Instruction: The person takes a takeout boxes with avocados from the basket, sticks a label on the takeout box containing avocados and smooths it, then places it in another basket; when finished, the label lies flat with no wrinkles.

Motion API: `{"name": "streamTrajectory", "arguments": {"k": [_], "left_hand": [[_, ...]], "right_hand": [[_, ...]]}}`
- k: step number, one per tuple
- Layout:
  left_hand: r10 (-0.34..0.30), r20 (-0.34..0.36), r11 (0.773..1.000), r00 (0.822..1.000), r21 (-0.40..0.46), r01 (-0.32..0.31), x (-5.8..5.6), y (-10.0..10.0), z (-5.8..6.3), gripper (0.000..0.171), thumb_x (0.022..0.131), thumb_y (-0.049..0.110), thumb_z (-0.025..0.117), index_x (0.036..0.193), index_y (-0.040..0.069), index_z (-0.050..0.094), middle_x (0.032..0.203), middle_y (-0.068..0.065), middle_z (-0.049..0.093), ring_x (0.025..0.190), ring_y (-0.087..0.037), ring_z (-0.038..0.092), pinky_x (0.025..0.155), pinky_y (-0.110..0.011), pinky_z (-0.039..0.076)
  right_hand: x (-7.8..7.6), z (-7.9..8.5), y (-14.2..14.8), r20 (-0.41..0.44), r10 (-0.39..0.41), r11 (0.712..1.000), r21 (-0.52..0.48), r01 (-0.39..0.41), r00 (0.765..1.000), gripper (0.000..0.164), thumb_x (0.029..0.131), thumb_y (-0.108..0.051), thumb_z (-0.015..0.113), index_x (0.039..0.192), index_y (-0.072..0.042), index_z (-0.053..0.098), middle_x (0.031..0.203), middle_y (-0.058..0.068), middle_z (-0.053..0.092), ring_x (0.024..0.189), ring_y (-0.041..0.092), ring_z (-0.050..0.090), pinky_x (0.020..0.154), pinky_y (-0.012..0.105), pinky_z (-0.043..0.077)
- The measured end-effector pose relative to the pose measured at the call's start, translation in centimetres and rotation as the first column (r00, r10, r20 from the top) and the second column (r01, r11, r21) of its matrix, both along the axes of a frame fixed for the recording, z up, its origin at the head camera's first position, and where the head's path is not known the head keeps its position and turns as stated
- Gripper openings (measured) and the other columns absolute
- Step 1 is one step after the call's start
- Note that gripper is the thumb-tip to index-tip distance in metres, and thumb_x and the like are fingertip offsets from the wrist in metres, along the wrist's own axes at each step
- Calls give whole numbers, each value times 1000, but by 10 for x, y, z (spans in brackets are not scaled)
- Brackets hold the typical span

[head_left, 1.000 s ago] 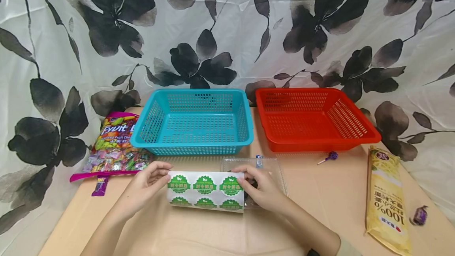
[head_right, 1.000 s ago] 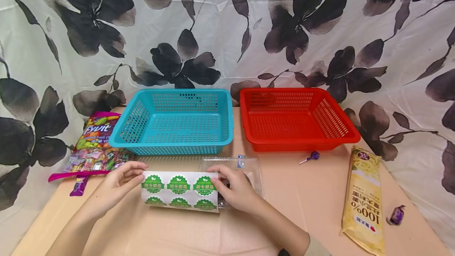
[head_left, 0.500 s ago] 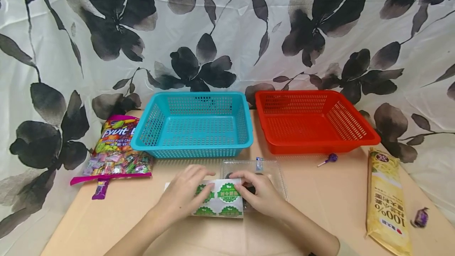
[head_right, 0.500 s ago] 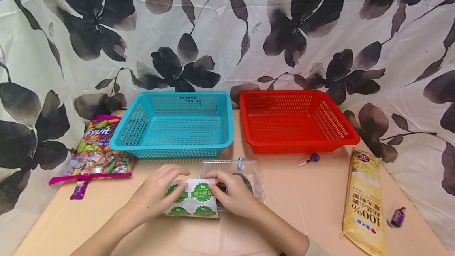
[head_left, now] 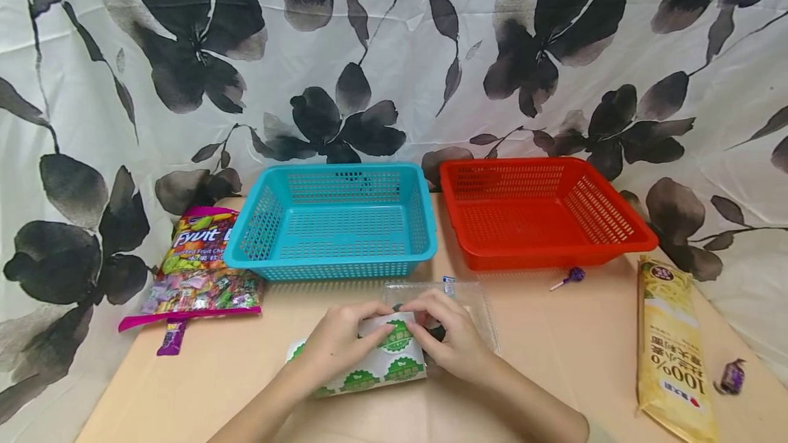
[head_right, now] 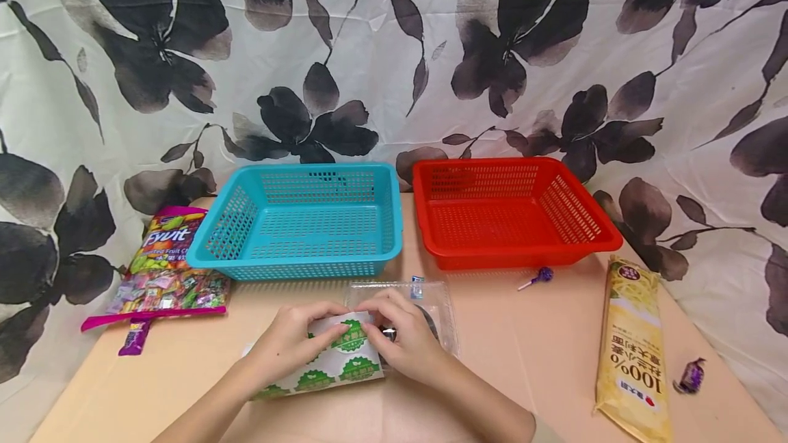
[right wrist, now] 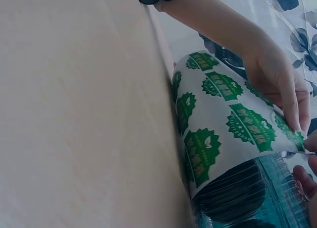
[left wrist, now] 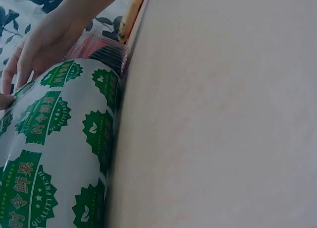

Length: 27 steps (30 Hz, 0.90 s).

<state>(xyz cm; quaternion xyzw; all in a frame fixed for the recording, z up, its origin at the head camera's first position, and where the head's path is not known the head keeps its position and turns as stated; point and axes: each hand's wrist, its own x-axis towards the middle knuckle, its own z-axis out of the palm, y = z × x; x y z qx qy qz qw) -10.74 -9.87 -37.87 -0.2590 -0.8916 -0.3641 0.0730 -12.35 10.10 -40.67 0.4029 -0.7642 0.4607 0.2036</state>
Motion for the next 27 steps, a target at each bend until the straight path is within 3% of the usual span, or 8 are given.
{"name": "streamTrajectory", "arguments": {"k": [5,9,12,17,19,27], "left_hand": [[-17,101,993,995,119,5,-1,-5,1,19,81,26,64,99,24,61,81,18,64,72,3,58,66,-21,48],[-46,70,989,997,145,35,-2,-7,2,24,81,25,65,104,23,59,80,20,62,74,4,58,73,-25,49],[-67,26,987,997,148,63,-2,-7,2,25,80,23,65,104,20,59,84,18,63,79,3,59,79,-27,49],[-79,-10,987,997,136,80,-1,-5,3,20,80,20,66,99,19,62,91,14,65,87,1,59,80,-25,49],[-81,-15,988,997,130,82,0,-5,3,16,80,20,66,96,19,63,90,14,65,86,1,59,78,-24,49],[-87,-12,988,996,127,88,-2,-5,2,11,81,22,65,92,21,66,87,14,65,70,3,54,65,-19,48]], "right_hand": [[10,18,-4,9,-22,1000,-9,23,1000,25,71,6,66,93,-6,61,89,5,50,67,16,46,62,6,33],[14,25,-5,7,-56,998,9,55,998,24,70,5,67,91,-7,62,91,4,50,66,15,44,63,6,29],[14,26,-6,-1,-61,998,16,61,998,24,70,4,67,91,-7,62,92,4,49,68,15,45,61,11,32],[4,3,0,3,-48,998,41,48,999,21,76,-6,66,96,-15,62,96,0,50,76,14,47,63,23,40],[-1,-6,2,1,-37,998,49,37,999,21,78,-10,65,97,-17,62,97,-1,50,79,12,48,67,22,42],[-2,-6,0,-39,10,1000,30,-8,999,18,77,-6,65,92,-15,63,94,-1,51,86,10,50,75,21,44]]}}
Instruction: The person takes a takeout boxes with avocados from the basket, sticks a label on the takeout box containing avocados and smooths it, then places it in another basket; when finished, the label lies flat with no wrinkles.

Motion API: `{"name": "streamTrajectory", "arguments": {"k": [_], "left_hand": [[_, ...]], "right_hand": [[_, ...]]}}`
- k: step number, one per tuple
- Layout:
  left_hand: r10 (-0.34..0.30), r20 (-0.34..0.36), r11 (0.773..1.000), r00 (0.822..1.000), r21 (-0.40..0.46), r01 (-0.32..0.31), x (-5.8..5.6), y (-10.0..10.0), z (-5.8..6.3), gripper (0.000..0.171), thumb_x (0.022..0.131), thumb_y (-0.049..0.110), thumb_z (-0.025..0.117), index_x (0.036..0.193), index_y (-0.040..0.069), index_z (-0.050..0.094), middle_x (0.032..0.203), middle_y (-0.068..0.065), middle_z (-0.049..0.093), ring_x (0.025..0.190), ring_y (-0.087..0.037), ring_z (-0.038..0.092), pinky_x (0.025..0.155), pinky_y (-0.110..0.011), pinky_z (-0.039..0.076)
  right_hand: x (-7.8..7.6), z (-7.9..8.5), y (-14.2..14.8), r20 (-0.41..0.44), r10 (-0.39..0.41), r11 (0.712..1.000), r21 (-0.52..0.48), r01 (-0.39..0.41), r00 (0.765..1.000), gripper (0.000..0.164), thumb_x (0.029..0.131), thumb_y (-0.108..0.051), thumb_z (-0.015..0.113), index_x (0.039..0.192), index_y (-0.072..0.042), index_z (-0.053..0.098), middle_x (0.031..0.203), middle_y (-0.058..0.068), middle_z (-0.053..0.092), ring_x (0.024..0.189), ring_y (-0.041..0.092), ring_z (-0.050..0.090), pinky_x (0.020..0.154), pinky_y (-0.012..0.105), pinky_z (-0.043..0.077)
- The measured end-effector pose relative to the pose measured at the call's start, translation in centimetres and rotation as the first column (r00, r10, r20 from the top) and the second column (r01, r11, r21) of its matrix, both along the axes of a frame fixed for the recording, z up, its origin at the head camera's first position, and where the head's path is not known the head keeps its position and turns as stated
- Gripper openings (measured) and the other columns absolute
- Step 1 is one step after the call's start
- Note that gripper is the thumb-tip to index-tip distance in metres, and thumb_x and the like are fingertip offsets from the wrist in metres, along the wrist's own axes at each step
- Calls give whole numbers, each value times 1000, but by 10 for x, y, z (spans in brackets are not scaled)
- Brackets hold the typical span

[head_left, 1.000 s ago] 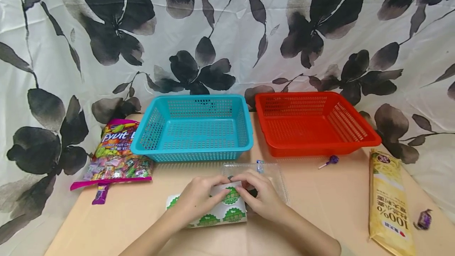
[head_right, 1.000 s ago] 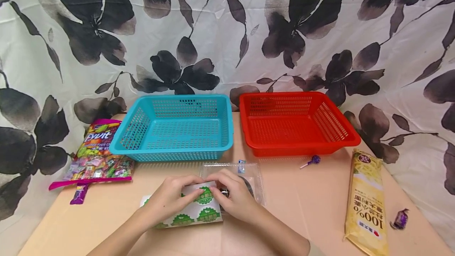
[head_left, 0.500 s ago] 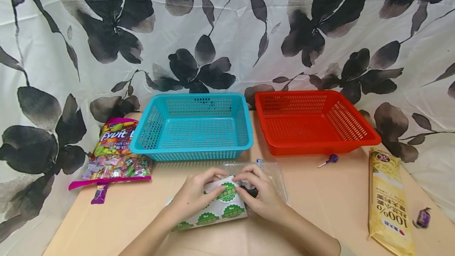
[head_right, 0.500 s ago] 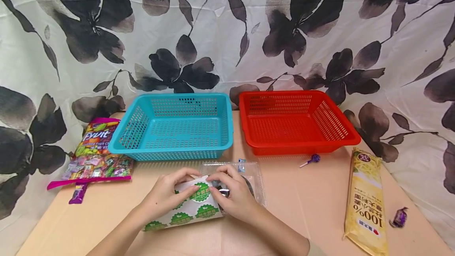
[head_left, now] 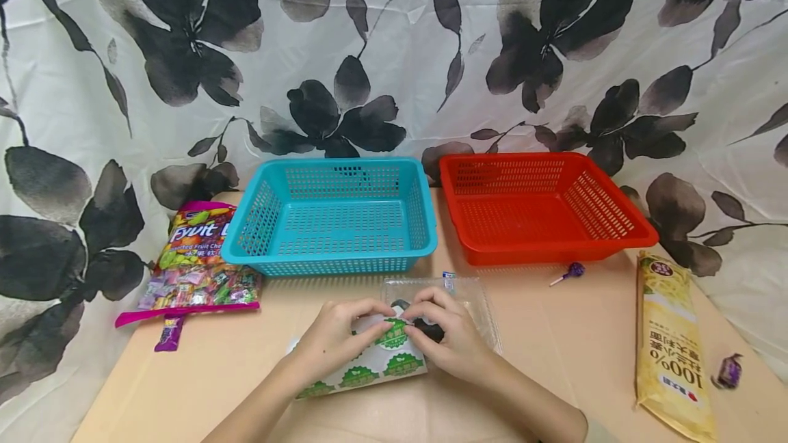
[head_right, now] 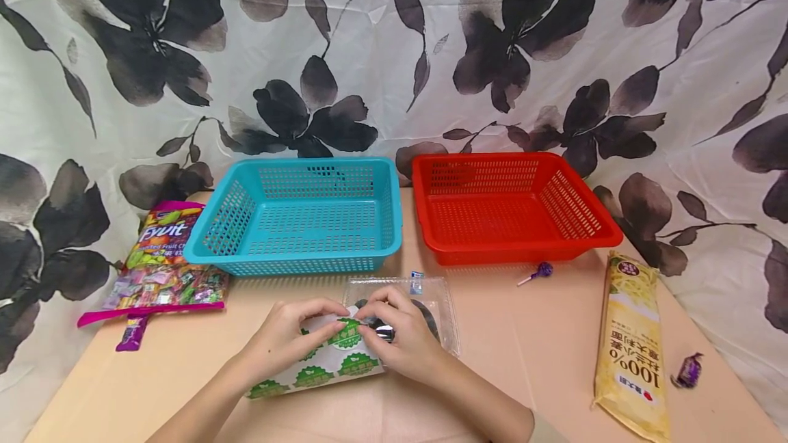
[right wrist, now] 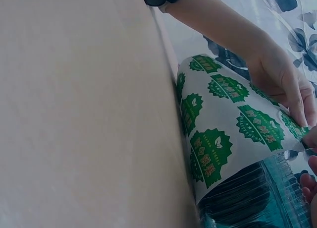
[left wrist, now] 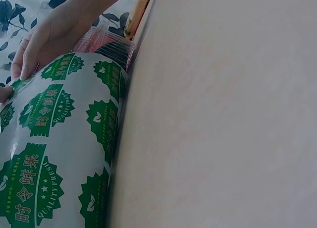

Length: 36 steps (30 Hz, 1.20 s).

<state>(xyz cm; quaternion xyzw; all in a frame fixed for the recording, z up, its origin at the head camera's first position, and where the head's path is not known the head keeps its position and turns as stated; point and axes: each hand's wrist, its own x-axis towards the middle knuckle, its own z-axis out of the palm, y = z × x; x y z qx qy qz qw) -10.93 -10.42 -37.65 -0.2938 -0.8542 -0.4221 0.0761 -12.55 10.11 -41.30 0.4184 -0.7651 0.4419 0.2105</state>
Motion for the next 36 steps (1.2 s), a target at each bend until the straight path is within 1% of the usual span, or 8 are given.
{"name": "streamTrajectory", "arguments": {"k": [7,12,15,18,25,28,32,36], "left_hand": [[-26,80,999,996,24,24,-2,-5,0,16,86,33,56,94,23,65,88,17,65,78,2,59,71,-20,50],[-16,182,999,983,36,9,-3,-12,0,20,84,40,55,92,26,65,80,17,63,62,1,56,56,-19,49],[-12,186,1000,982,16,9,-3,-16,0,17,82,38,58,91,26,66,75,16,62,55,-1,51,49,-20,46],[-18,176,1000,984,13,16,-4,-21,-2,13,82,33,60,90,24,66,75,13,62,57,-1,52,51,-19,46],[0,186,1000,982,4,-1,-3,-33,-4,12,83,31,60,91,23,65,80,13,64,63,-1,56,57,-20,49],[5,215,1000,977,-1,-5,-4,-43,-4,13,84,31,58,92,24,65,86,12,65,69,-3,59,61,-20,50],[-8,253,999,967,-49,21,-10,-62,-5,13,86,31,56,93,24,64,92,8,65,77,-4,61,67,-21,51],[-44,329,993,943,-91,78,-20,-82,-5,11,87,27,56,93,23,64,94,5,63,77,-6,61,67,-22,50]], "right_hand": [[-1,-1,-1,-31,3,1000,-26,-4,1000,18,74,-3,66,87,-14,64,89,-2,56,86,11,49,73,17,43],[-2,-1,-1,-71,80,995,-53,-84,994,19,71,0,68,85,-12,65,82,-2,61,82,11,52,73,18,43],[-1,3,-1,-89,141,987,-67,-147,986,17,72,0,68,84,-11,65,79,-3,63,79,10,53,73,19,44],[0,6,-1,-92,185,978,-76,-192,978,16,74,-1,67,85,-11,65,78,-3,63,79,9,53,72,19,44],[1,8,-1,-46,206,970,-123,-210,977,14,76,-2,65,87,-11,66,79,-2,64,80,10,54,72,22,45],[3,18,1,-1,196,968,-158,-194,981,15,75,3,64,85,-8,65,77,2,62,77,11,53,67,25,46],[8,39,8,142,118,981,-168,-93,983,17,72,11,64,81,-4,64,73,3,60,72,8,51,60,25,44],[7,47,15,321,29,990,-137,16,946,12,75,9,63,79,-2,63,71,4,59,66,7,48,54,22,40]]}}
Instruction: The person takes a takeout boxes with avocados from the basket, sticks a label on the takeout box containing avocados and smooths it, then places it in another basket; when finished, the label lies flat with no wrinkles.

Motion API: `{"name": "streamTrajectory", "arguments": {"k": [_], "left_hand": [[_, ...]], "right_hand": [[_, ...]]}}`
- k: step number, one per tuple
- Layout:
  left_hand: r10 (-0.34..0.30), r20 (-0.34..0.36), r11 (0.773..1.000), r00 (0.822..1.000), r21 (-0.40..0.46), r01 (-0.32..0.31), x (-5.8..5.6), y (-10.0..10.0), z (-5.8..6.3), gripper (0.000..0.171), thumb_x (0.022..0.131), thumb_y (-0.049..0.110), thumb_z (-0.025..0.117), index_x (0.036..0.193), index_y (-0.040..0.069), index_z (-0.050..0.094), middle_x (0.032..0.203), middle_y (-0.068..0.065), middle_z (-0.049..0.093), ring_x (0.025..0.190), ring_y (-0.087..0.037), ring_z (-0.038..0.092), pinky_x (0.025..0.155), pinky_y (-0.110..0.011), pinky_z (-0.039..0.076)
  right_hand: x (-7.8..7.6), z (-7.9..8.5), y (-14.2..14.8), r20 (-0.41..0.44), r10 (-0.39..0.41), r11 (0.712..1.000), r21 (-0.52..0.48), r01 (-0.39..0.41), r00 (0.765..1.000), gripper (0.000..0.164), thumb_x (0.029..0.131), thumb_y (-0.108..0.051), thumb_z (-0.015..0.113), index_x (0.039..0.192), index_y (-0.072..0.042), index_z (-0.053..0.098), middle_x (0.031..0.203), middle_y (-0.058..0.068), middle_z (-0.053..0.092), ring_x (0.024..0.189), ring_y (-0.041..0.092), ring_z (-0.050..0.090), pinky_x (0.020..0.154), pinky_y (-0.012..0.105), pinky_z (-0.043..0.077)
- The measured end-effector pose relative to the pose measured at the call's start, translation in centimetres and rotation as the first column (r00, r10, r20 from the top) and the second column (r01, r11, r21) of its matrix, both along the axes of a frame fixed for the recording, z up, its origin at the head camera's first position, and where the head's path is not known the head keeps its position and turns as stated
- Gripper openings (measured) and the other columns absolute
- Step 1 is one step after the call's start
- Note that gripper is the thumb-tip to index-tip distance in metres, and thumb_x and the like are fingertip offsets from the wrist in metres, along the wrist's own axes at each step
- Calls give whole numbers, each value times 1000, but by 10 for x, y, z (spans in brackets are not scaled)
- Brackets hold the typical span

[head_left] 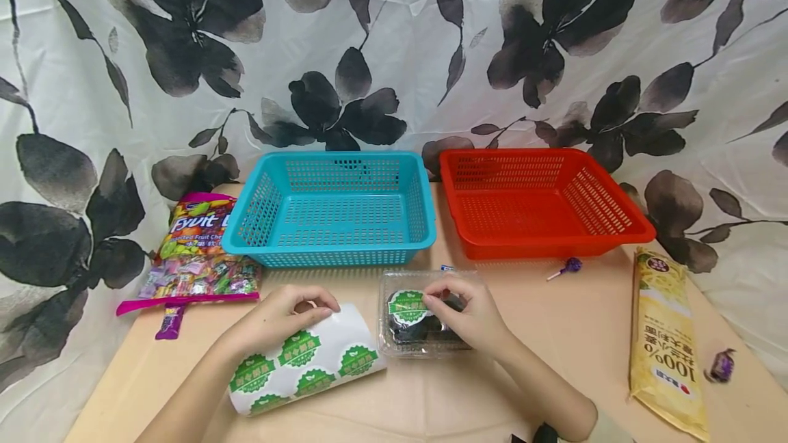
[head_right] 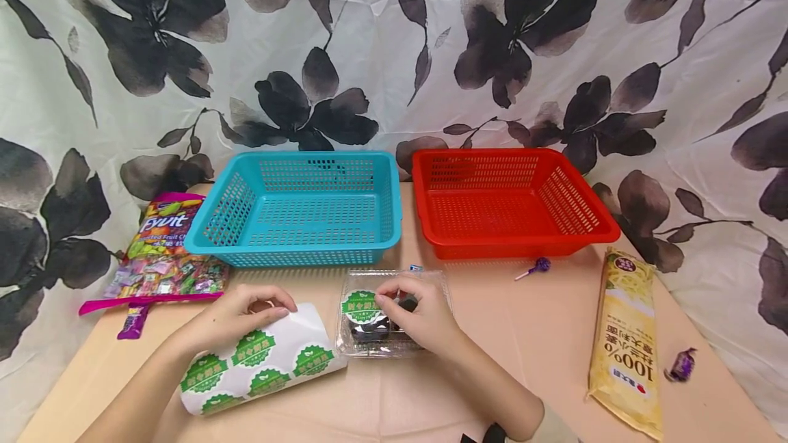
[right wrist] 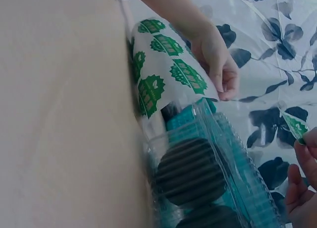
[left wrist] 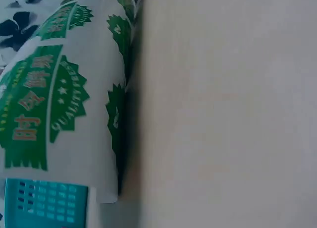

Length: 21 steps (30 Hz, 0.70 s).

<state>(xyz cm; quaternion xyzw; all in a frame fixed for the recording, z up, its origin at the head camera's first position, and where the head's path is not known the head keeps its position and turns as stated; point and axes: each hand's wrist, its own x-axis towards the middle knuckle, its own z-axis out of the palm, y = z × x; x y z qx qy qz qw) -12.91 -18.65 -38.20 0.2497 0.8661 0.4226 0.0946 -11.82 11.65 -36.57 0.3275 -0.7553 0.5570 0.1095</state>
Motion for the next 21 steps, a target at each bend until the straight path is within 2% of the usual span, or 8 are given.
{"name": "streamTrajectory", "arguments": {"k": [2,7,12,14,15,17,19,21], "left_hand": [[-3,15,1000,1000,-30,4,-5,-8,0,11,87,26,55,93,23,63,93,6,63,73,-7,59,65,-23,50],[17,-91,987,996,-156,-31,-22,-20,-2,13,88,16,54,91,25,63,90,10,61,75,-6,55,66,-22,47],[-22,-183,970,983,-242,-24,-42,-23,-12,21,86,3,54,83,21,64,86,8,61,75,-7,51,65,-24,45],[-33,-223,961,974,-276,-31,-48,-20,-17,18,84,3,56,82,19,66,84,6,62,76,-10,54,67,-26,46],[-34,-253,953,967,-301,-45,-51,-18,-19,17,83,3,57,82,18,66,84,5,63,77,-11,56,68,-28,47],[-44,-349,925,936,-369,-93,-53,-14,-24,13,82,4,59,84,15,67,85,3,64,83,-16,59,71,-34,48],[-47,-416,895,908,-421,-146,-54,-10,-28,12,80,6,61,87,13,67,88,0,65,86,-20,60,72,-41,47],[-50,-474,871,879,-452,-194,-54,-8,-32,14,80,7,61,90,13,67,91,-2,64,88,-23,59,71,-45,45]], "right_hand": [[-4,-3,4,85,-33,999,7,33,996,9,77,6,63,80,-2,63,71,4,59,64,7,46,51,23,38],[-16,-20,13,248,-129,991,46,122,960,5,79,-8,65,84,-9,66,80,2,63,73,8,51,56,23,41],[-22,-30,20,287,-190,980,112,164,939,6,79,-18,67,83,-14,66,80,-1,63,71,9,50,54,23,41],[-19,-23,20,277,-210,974,141,177,937,5,79,-15,66,83,-11,66,80,1,64,67,9,49,53,23,41],[-17,-20,20,258,-217,972,152,182,942,4,79,-11,66,83,-9,66,78,2,63,66,8,49,53,22,41],[-15,-19,22,234,-231,966,174,193,944,4,78,-7,66,83,-8,66,77,3,64,66,6,49,55,22,42],[-14,-20,24,208,-241,960,193,202,948,6,77,-4,66,82,-7,67,76,6,64,66,6,49,56,22,42],[-17,-28,28,180,-243,958,201,206,953,6,77,-6,67,81,-10,67,75,3,63,67,6,50,57,21,42]]}}
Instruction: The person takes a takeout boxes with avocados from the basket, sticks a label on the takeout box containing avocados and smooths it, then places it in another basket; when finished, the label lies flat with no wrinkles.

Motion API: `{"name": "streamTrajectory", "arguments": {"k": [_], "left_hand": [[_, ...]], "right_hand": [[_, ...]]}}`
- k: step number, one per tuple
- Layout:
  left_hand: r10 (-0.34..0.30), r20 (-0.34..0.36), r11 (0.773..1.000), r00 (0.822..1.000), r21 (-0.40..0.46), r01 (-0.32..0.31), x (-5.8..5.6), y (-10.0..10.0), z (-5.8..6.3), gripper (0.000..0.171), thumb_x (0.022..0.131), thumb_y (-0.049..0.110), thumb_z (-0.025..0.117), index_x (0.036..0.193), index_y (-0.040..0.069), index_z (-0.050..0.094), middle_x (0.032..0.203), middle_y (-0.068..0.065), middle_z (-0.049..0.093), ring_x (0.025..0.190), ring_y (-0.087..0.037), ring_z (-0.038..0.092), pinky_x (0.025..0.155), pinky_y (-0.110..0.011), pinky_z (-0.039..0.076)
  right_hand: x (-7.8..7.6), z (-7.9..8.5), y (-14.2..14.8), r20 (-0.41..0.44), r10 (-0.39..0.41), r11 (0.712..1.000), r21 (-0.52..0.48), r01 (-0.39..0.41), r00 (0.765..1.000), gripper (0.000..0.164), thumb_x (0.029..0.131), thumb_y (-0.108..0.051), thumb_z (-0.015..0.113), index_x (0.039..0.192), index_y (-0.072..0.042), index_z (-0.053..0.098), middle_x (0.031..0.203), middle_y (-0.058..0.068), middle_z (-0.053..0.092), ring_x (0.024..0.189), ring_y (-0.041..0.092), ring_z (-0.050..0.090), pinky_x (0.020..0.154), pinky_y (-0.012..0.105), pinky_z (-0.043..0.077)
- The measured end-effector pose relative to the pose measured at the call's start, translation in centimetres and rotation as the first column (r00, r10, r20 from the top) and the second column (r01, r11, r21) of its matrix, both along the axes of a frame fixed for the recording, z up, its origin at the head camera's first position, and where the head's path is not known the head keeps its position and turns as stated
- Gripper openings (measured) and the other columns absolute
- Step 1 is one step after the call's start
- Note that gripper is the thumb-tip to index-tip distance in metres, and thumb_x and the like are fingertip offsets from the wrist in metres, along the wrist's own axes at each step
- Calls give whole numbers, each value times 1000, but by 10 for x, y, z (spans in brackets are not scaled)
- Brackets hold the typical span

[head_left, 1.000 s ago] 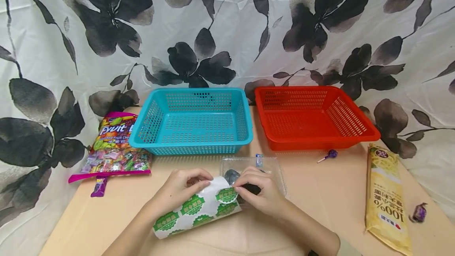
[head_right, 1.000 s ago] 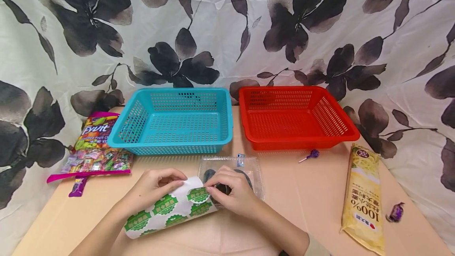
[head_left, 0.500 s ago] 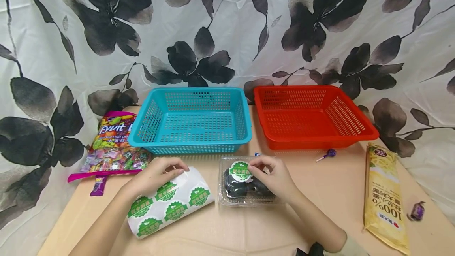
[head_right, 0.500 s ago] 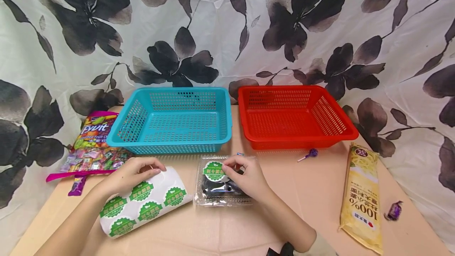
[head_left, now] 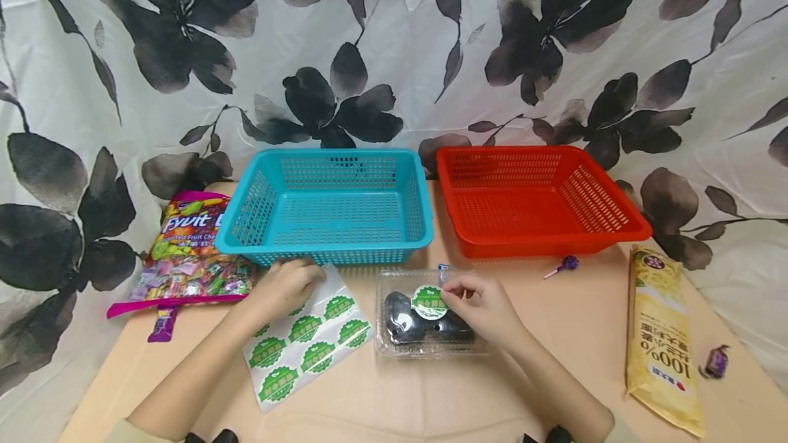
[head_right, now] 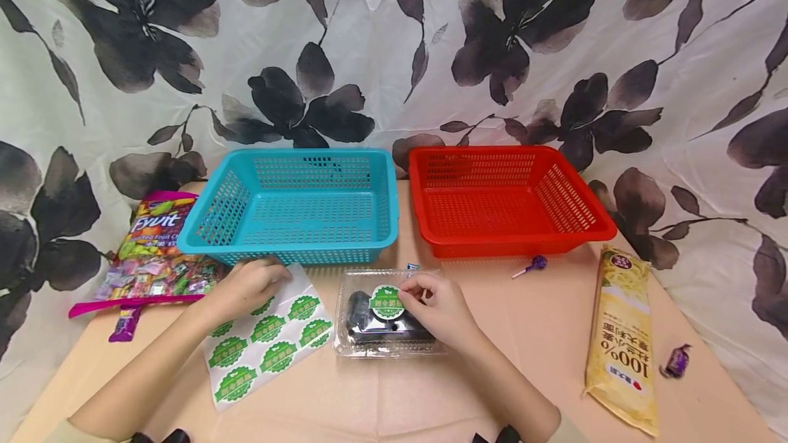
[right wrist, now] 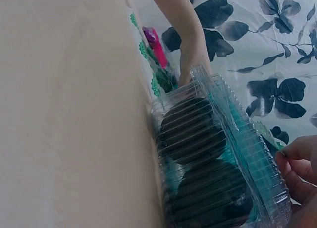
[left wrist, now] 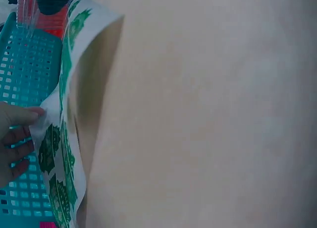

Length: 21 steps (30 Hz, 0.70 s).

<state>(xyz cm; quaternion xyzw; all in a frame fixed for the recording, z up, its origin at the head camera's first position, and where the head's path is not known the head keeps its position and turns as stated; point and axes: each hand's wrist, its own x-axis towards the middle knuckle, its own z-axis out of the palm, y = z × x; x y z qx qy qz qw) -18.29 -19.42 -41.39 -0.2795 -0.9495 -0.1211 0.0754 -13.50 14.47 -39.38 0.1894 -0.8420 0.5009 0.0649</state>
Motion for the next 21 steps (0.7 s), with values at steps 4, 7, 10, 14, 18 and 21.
{"name": "streamTrajectory", "arguments": {"k": [4,7,10,14,18,21], "left_hand": [[19,-23,1000,1000,-8,-19,2,2,-4,15,79,9,62,92,15,67,94,-3,62,89,-24,58,73,-46,44],[22,1,1000,1000,2,-22,3,3,-6,16,78,11,63,92,16,66,97,-3,61,89,-24,58,73,-43,45],[0,53,1000,999,18,-1,5,5,-7,14,79,14,62,93,16,66,102,-5,59,92,-25,56,77,-42,45],[-33,120,999,992,21,30,7,9,-3,12,80,16,62,92,16,65,105,-6,59,96,-24,55,83,-40,45],[4,94,1000,996,-31,-1,14,22,13,10,81,17,61,90,16,65,87,2,62,74,-12,55,64,-28,47],[-2,5,999,1000,-42,2,24,38,28,8,80,18,61,87,17,66,76,7,61,62,-7,52,54,-23,44]], "right_hand": [[-2,-8,4,-18,-7,1000,7,7,1000,6,76,-10,68,79,-15,67,77,-3,62,69,7,50,56,21,41],[-3,-9,5,-25,-14,1000,12,14,1000,9,76,-10,68,77,-18,66,77,-7,61,69,8,50,57,22,41],[-3,-9,6,-18,-22,999,28,22,1000,11,76,-9,68,76,-20,66,76,-9,59,69,8,49,57,23,39],[-4,-9,7,-22,-22,999,42,23,1000,13,76,-9,68,76,-22,65,74,-10,58,68,7,48,58,25,37],[-5,-11,7,-49,-10,999,46,13,999,13,76,-9,68,77,-21,66,73,-10,58,68,7,48,58,25,37],[-5,-11,6,-60,-10,998,62,14,998,12,77,-10,68,78,-22,66,74,-11,57,68,7,48,58,23,37]]}}
